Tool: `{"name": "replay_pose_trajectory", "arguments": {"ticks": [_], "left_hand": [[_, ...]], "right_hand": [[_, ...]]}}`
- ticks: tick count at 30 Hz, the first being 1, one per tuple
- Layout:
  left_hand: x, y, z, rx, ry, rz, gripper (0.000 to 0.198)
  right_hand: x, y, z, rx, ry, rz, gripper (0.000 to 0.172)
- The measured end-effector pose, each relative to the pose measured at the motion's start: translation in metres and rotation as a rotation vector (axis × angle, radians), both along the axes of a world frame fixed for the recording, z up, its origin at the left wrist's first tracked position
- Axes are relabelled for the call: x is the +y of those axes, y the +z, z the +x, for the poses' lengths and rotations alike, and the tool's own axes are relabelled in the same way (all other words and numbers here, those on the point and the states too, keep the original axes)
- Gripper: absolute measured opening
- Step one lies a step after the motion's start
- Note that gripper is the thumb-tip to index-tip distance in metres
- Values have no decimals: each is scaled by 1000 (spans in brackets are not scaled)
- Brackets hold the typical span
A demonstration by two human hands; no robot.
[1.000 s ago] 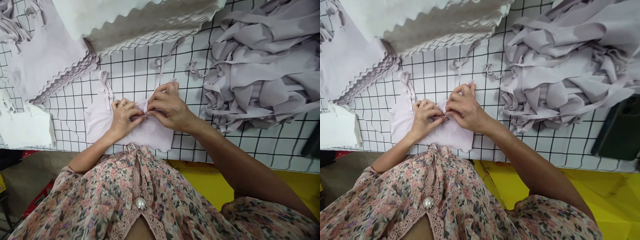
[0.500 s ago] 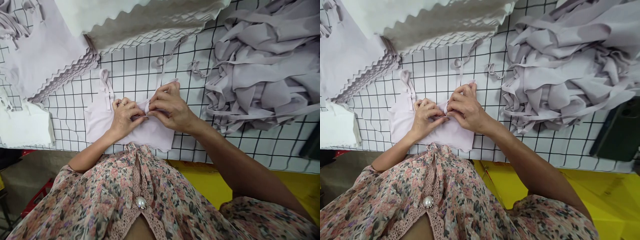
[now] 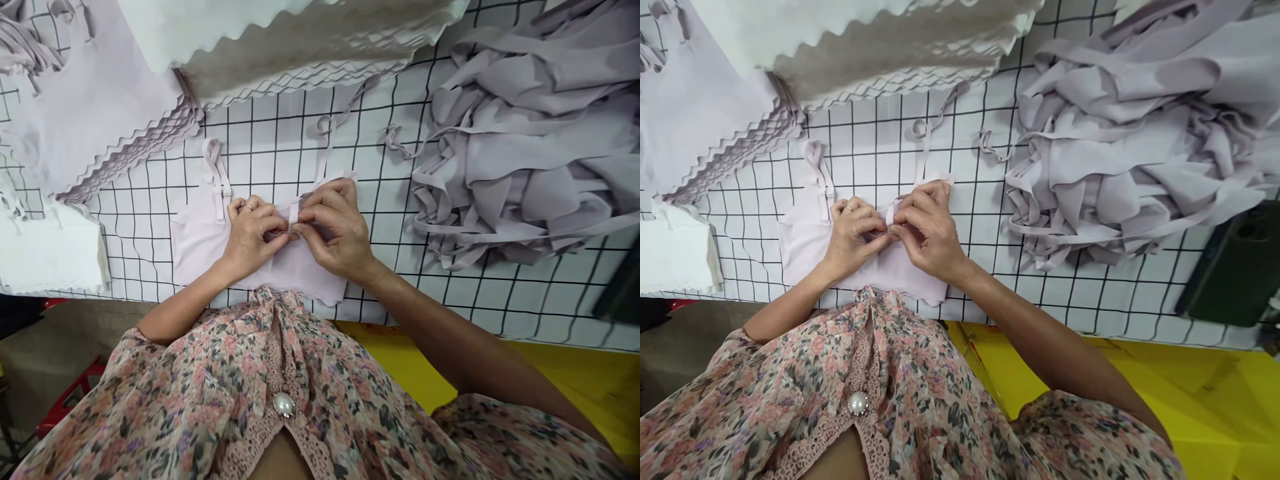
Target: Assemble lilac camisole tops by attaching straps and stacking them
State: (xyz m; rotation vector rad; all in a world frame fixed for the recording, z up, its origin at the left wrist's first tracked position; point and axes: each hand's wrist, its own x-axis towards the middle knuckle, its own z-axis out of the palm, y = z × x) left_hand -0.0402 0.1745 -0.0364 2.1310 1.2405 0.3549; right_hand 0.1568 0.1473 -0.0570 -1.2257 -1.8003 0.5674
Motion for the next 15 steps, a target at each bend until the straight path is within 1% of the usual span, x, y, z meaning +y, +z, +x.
{"name": "replay_pose_trajectory", "arguments": {"ticks": [3,6,15], "left_hand": [[1,2,-2,-9,-5,-28,25],[2,3,-2,-25,0,-34,27],[2,3,2,-1,-15,-50,24]], "right_hand": [[-2,2,0,28,-27,-11,12],[-5,5,0,45,-43,-38,10],[-11,9,-18,79,-119,-83,15]]}}
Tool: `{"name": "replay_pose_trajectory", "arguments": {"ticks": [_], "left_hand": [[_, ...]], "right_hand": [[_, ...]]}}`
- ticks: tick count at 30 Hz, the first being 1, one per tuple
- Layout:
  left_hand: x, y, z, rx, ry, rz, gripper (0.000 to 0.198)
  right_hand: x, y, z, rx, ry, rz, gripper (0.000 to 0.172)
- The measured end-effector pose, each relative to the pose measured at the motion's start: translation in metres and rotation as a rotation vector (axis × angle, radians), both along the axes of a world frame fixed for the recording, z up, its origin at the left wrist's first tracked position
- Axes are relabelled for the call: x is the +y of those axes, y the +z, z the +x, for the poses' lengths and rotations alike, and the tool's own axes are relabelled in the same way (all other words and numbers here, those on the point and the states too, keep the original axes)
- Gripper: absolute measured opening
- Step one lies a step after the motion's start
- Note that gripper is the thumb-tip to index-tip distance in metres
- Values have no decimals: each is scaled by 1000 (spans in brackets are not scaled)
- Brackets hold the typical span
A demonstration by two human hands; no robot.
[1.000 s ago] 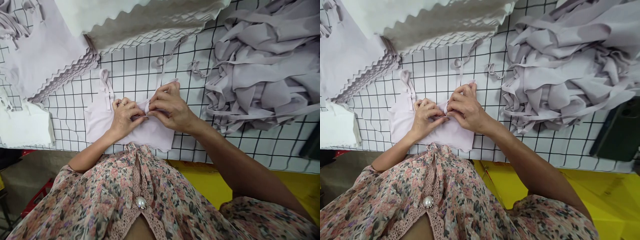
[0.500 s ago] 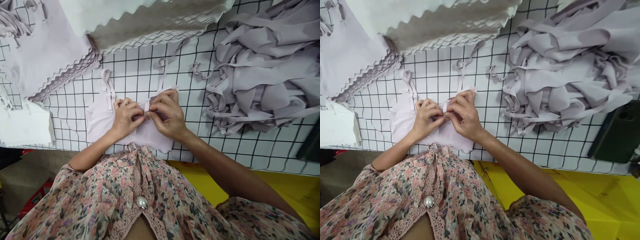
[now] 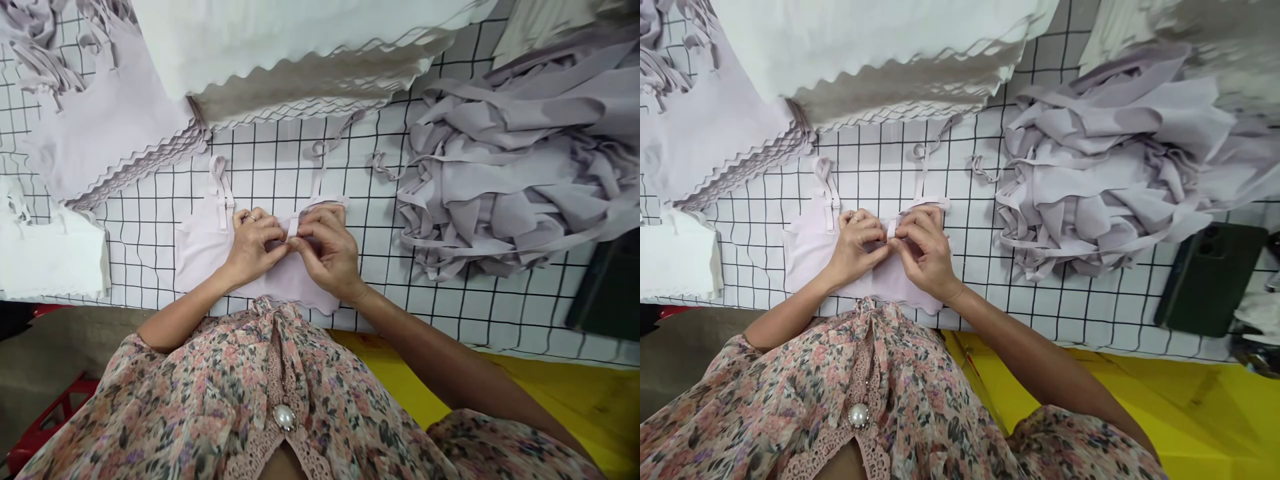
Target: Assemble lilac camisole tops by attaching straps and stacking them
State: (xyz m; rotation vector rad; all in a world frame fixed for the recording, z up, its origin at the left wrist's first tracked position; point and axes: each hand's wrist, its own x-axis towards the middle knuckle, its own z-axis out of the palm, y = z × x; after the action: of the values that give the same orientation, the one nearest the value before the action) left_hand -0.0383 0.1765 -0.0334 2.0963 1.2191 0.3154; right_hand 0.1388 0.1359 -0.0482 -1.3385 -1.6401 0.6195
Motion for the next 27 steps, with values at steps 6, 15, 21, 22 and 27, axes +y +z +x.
{"name": "replay_pose_trajectory", "arguments": {"ticks": [6,15,21,22,27], "left_hand": [[3,-1,-2,-16,-18,-27,27],[5,-5,-7,-66,-40,-25,25],[7,-11,-9,-36,-58,9,17],[7,-11,-8,-29,-52,22,16],[5,-12,-9,-18,-50,66,20]], "right_hand": [[4,-3,3,-48,-10,27,14],[16,-14,26,-408,93,96,34],[47,-5,50,-423,110,125,43],[50,-1,53,-393,126,99,42],[58,24,65,-286,92,-79,45]]}}
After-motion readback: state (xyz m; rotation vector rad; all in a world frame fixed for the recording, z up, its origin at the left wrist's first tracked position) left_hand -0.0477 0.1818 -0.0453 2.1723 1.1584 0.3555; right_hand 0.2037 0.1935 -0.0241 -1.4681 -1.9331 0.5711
